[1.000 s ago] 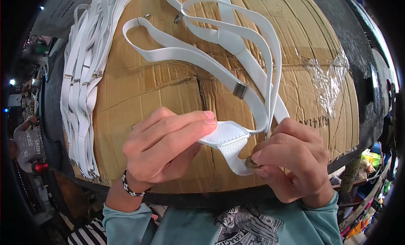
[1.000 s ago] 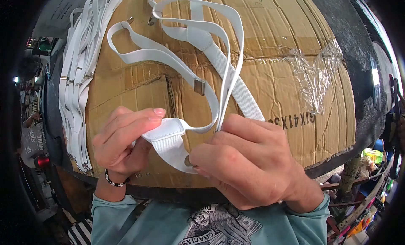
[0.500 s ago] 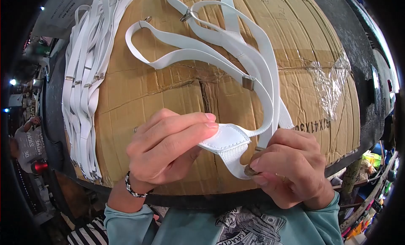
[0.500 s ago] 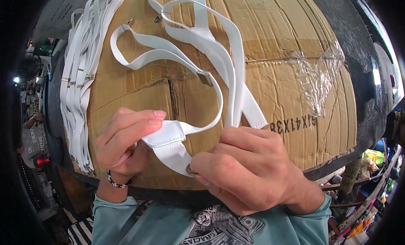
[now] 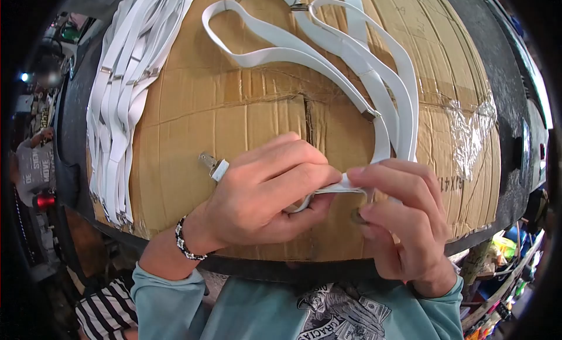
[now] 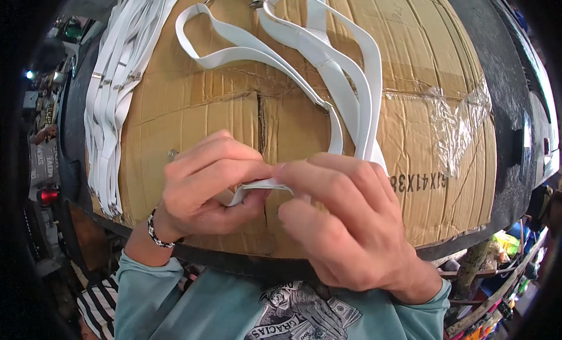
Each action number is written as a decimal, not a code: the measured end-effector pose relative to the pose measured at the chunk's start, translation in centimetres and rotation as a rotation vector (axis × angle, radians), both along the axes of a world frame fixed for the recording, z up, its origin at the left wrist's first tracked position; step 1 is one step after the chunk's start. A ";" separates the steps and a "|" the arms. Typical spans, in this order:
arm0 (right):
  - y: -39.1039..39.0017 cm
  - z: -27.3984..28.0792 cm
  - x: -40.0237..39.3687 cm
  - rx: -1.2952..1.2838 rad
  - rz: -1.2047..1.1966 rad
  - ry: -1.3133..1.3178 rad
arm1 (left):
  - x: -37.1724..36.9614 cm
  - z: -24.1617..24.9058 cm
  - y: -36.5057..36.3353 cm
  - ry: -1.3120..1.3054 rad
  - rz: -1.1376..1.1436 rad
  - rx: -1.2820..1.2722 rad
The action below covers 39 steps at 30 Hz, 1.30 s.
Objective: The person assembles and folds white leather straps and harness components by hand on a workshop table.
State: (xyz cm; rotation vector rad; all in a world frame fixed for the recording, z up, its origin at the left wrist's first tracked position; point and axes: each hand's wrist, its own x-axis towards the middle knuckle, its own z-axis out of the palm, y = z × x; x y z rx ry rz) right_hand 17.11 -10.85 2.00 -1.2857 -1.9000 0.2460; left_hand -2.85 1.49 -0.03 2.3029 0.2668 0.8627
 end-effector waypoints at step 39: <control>-0.1 -0.4 -0.9 -0.295 -0.154 0.322 | 0.1 0.2 -1.0 -0.006 0.278 0.127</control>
